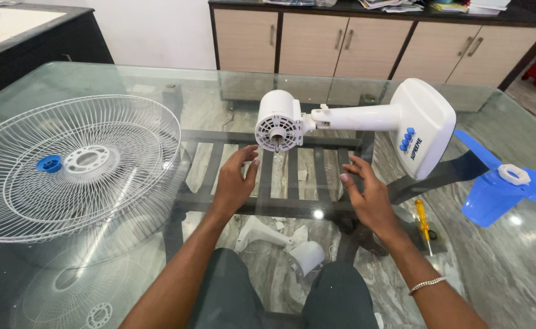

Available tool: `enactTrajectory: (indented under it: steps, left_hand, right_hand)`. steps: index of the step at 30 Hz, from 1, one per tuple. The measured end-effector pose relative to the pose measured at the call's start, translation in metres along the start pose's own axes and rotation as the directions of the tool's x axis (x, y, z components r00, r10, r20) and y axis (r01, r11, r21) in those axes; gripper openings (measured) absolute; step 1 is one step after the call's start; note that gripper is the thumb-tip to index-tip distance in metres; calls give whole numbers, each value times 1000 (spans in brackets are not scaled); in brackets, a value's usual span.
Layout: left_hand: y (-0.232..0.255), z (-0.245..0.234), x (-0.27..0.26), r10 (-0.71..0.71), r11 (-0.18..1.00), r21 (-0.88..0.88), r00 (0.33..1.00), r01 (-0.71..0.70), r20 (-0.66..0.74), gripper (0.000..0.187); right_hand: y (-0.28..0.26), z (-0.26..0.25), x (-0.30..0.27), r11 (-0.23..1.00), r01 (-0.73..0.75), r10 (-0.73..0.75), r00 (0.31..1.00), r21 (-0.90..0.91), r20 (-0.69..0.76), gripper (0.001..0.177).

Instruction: The person disassembles a table fan by removing the front grill and then uses a screwdriver to loosen screws on the motor housing. The fan blades and rear grill are set aside on the table.

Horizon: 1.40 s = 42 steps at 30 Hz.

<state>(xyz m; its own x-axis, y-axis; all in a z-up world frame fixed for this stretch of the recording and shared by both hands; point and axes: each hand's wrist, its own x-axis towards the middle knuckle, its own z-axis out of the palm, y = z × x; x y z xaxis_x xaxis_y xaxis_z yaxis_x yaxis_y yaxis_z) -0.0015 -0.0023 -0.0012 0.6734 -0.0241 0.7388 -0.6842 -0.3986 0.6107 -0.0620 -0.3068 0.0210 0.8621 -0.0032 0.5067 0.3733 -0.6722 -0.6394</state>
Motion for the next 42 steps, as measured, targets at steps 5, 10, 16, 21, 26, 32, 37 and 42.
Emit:
enactTrajectory:
  steps: [5,10,16,21,26,32,37,42]
  left_hand:
    - [6,-1,-2,73,995,58,995,-76,62,34]
    - [12,-1,1,99,988,114,993,-106,65,38]
    - [8,11,14,99,963,240,990,-120,96,64]
    - [-9,25,39,88,882,441,977,-167,195,100]
    - [-28,31,67,118,832,498,955,-245,273,122]
    - [-37,39,92,50,877,430,931,-215,363,122]
    - [-38,45,89,63,899,395,950,-187,306,102]
    - [-31,44,86,89,912,367,960,-185,264,95]
  right_hand:
    - [10,13,-6,929,269,-230,958,-255,173,35]
    - [15,19,-7,918,304,-268,949,-254,167,32]
    - [14,16,-6,922,284,-245,954,-262,172,31]
    - [23,7,4,953,212,-190,975,-218,120,33]
    - [39,-4,16,973,137,-138,990,-185,8,35]
    - [60,-8,27,976,-16,33,997,-218,76,45]
    - [74,4,20,937,148,-133,989,-318,69,33]
    - [78,5,21,940,144,-128,989,-311,71,33]
